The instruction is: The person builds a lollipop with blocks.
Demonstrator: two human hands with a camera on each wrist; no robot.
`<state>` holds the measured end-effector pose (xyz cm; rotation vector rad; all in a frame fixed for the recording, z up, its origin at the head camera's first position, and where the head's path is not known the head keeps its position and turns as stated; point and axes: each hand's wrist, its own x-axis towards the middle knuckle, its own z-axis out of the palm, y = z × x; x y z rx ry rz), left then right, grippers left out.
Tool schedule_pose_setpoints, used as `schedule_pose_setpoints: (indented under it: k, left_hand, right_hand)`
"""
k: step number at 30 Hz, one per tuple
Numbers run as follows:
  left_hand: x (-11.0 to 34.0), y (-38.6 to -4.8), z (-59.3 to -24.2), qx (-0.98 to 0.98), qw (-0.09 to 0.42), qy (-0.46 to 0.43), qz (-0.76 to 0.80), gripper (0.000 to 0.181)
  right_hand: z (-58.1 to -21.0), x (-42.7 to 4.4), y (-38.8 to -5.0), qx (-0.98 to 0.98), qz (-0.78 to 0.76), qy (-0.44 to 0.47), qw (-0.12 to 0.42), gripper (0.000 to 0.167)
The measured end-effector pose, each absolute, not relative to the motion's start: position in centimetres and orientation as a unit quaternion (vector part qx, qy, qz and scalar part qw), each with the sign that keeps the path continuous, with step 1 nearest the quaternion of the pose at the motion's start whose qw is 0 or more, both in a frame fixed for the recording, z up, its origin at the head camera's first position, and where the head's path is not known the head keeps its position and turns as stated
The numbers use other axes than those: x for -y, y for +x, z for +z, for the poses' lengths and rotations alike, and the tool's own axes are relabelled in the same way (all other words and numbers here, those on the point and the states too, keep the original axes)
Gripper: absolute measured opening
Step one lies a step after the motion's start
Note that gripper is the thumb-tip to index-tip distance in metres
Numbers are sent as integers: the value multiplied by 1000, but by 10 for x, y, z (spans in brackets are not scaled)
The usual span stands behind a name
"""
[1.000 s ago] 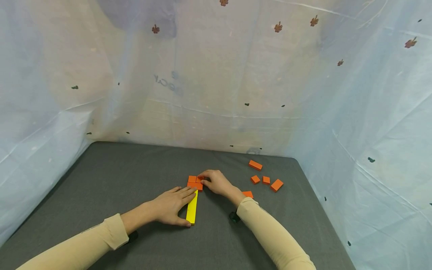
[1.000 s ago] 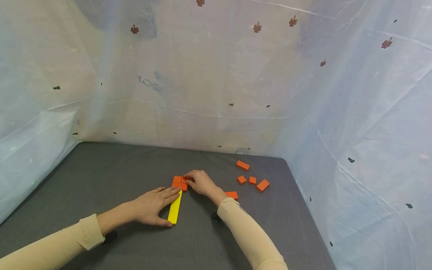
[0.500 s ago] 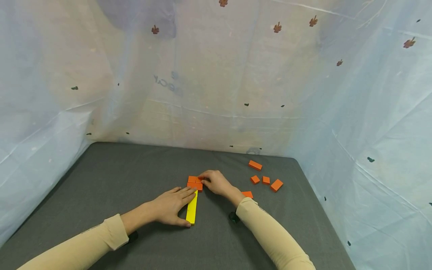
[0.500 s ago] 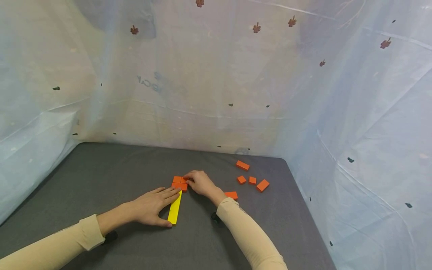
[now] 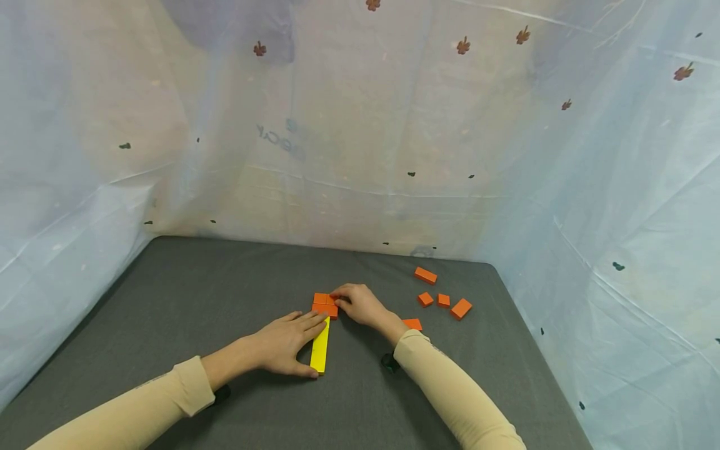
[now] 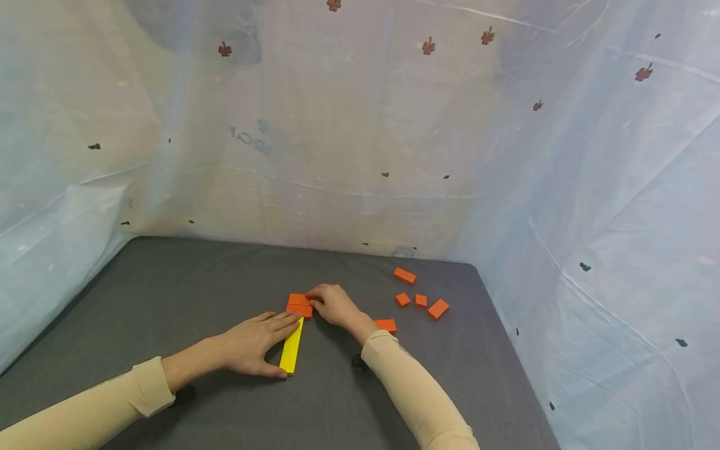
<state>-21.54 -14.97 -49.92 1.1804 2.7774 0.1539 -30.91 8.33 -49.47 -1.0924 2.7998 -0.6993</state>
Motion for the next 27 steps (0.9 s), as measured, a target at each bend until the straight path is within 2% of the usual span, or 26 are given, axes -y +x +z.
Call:
schedule_pose_setpoints:
  k: [14,27]
  left_hand:
    - [149,-215,-497,-917,54,391,54,108]
    - [150,-214,-498,-919,65,385,55,107]
  right_hand:
    - [-486,-94,-306,-906,-255,-337,28,31]
    - [-471,-154,-298,-918,-283,-280,-5,36]
